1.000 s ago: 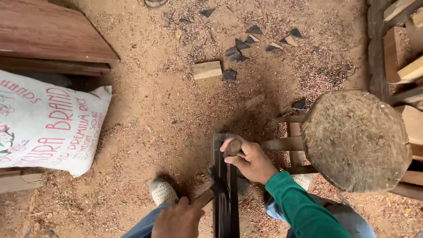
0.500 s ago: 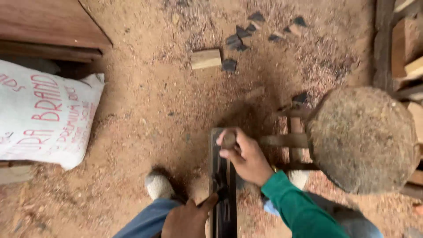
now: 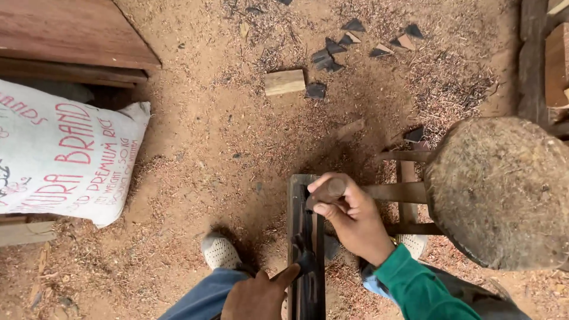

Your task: Using a hammer and chisel to shape and cut pieces of wood.

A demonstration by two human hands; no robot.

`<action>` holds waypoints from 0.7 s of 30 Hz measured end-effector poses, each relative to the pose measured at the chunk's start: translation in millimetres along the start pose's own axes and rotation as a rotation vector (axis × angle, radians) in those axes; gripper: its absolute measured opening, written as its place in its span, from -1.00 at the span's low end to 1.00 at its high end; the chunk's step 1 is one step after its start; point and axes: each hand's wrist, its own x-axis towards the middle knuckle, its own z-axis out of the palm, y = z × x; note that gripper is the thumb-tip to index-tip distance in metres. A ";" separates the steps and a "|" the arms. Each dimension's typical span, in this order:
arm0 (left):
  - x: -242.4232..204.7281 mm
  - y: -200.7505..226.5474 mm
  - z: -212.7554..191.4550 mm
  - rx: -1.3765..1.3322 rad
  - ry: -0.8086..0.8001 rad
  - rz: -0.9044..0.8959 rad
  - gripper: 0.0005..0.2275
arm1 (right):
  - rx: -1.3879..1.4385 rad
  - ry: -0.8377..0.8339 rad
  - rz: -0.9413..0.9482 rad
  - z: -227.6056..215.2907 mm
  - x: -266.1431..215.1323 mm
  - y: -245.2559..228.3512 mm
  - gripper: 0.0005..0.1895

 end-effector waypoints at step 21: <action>-2.7 -1.7 1.5 0.009 0.029 -0.006 -0.47 | -0.094 -0.028 0.025 -2.4 -13.4 11.4 -0.68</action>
